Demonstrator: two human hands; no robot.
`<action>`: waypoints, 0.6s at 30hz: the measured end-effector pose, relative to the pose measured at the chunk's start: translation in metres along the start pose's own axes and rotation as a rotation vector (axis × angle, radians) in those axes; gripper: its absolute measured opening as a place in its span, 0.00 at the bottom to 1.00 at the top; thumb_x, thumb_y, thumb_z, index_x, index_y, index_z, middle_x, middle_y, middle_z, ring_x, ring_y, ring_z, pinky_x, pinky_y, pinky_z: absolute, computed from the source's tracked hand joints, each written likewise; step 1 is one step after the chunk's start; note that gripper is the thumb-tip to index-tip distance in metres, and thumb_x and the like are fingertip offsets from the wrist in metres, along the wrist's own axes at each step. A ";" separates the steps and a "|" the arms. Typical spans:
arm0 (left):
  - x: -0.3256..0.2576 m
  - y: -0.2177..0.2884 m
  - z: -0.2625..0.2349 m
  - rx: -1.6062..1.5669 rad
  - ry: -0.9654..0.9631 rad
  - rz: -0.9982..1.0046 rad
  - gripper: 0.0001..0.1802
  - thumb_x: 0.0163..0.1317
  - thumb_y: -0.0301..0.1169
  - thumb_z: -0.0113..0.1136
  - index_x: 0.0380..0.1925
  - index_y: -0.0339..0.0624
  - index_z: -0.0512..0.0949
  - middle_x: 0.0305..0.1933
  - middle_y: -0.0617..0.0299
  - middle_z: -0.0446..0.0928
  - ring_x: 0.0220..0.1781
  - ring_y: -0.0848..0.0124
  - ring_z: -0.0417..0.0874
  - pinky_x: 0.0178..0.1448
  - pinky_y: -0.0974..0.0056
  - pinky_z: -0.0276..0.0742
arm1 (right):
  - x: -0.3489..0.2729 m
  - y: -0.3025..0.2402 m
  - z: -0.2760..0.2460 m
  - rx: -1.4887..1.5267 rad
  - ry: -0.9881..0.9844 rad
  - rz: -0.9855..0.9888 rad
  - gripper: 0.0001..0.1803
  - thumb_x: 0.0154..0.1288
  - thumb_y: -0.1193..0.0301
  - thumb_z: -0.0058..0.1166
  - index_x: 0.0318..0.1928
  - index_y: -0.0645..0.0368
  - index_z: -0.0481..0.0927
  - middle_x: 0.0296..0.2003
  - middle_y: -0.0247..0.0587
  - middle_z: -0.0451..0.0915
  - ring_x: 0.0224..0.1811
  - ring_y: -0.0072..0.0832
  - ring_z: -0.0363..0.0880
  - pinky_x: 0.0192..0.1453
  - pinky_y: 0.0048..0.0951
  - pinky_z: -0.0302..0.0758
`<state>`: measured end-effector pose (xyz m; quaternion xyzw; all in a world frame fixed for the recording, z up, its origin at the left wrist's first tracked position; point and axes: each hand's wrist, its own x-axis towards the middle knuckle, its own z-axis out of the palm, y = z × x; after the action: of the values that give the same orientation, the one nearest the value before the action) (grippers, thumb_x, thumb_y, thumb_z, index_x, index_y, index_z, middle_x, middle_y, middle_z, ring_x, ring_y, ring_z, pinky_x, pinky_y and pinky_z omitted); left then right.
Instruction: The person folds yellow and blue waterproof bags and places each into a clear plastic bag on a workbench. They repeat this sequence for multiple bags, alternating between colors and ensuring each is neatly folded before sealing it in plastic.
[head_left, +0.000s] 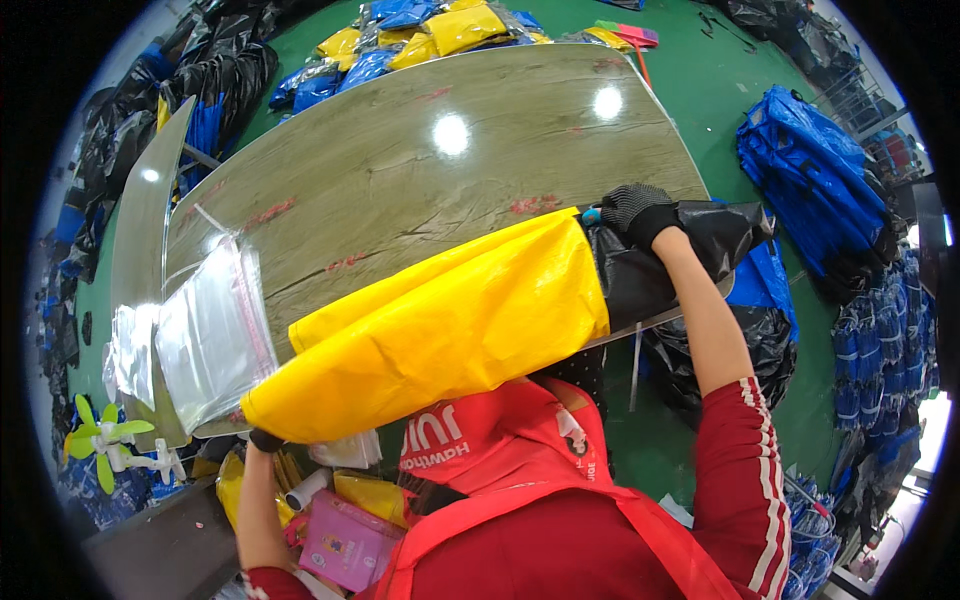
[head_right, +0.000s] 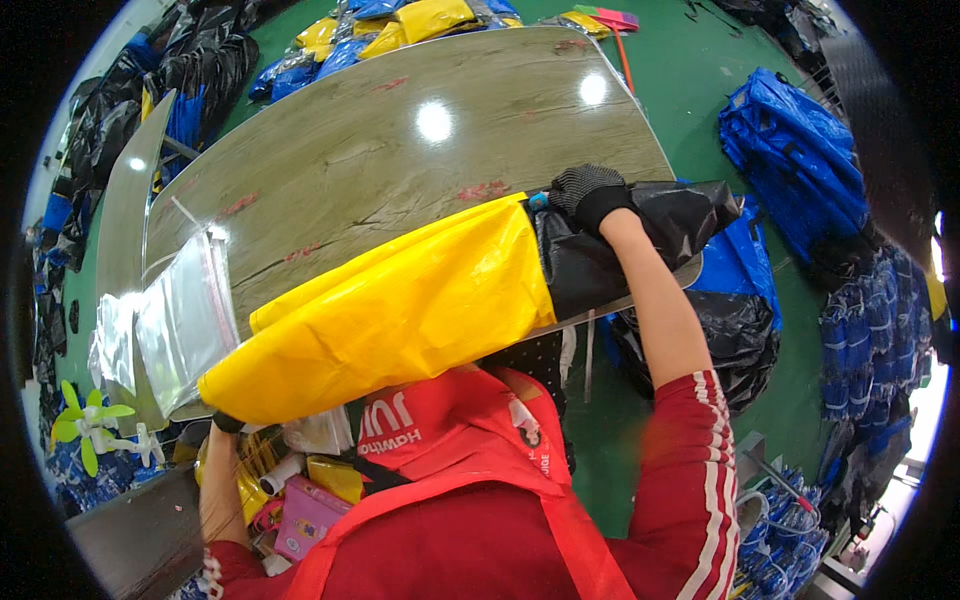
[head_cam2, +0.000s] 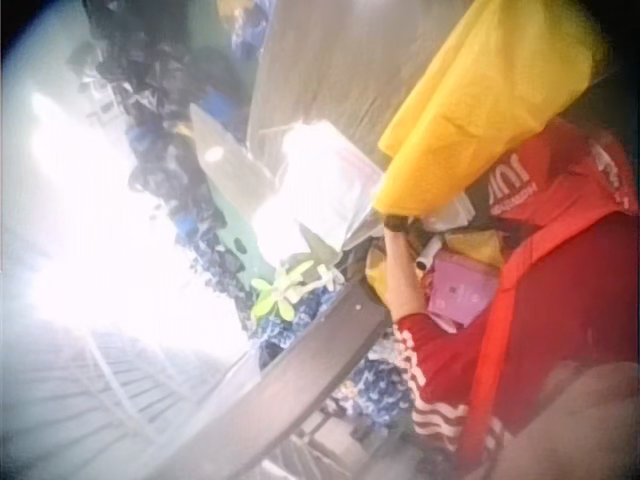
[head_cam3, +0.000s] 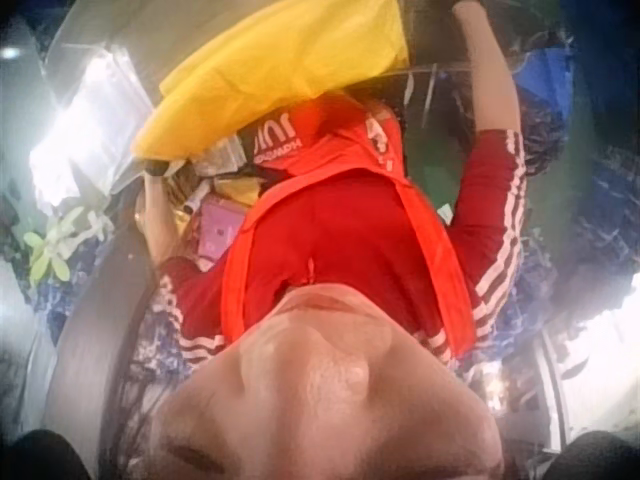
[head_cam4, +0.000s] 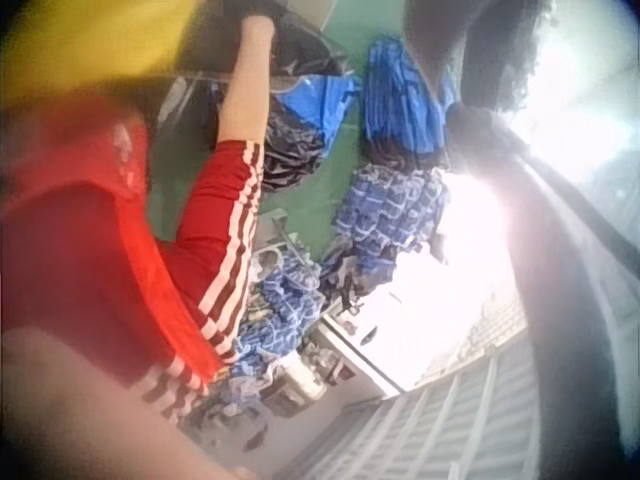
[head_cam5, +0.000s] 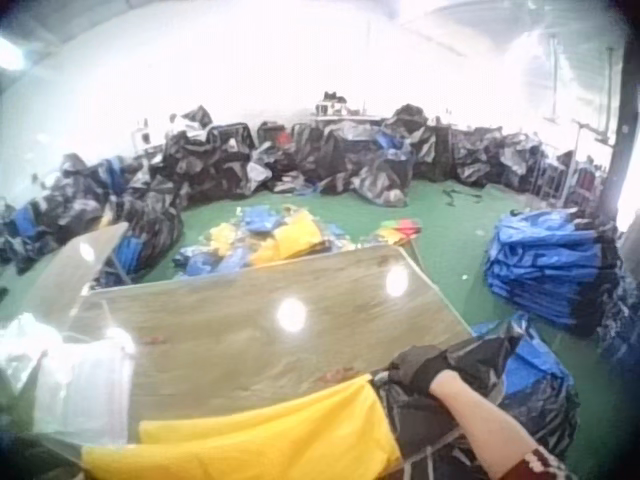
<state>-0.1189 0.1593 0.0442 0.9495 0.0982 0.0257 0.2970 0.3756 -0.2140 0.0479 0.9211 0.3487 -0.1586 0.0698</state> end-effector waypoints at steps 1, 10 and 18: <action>-0.018 -0.004 0.007 -0.124 0.164 -0.193 0.34 0.67 0.39 0.53 0.70 0.45 0.57 0.74 0.52 0.57 0.75 0.53 0.57 0.77 0.49 0.48 | 0.002 0.000 0.001 -0.008 -0.008 0.002 0.23 0.65 0.48 0.47 0.43 0.49 0.86 0.43 0.44 0.84 0.46 0.44 0.83 0.51 0.44 0.78; 0.000 -0.021 0.113 -0.415 0.777 -0.661 0.19 0.61 0.33 0.66 0.46 0.32 0.75 0.54 0.51 0.76 0.51 0.62 0.77 0.54 0.60 0.73 | -0.015 -0.003 -0.002 -0.076 0.090 0.022 0.21 0.66 0.51 0.46 0.38 0.52 0.86 0.40 0.47 0.84 0.43 0.44 0.83 0.47 0.45 0.79; 0.070 0.086 0.045 0.947 0.593 -0.130 0.40 0.61 0.36 0.58 0.72 0.41 0.55 0.73 0.41 0.57 0.74 0.46 0.57 0.75 0.53 0.52 | -0.036 0.006 0.042 -0.030 0.241 0.026 0.24 0.66 0.48 0.46 0.36 0.52 0.86 0.32 0.48 0.84 0.36 0.45 0.85 0.41 0.46 0.79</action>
<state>-0.0305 0.0792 0.0558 0.9231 0.2369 0.2264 -0.2012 0.3438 -0.2508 0.0204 0.9367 0.3450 -0.0406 0.0431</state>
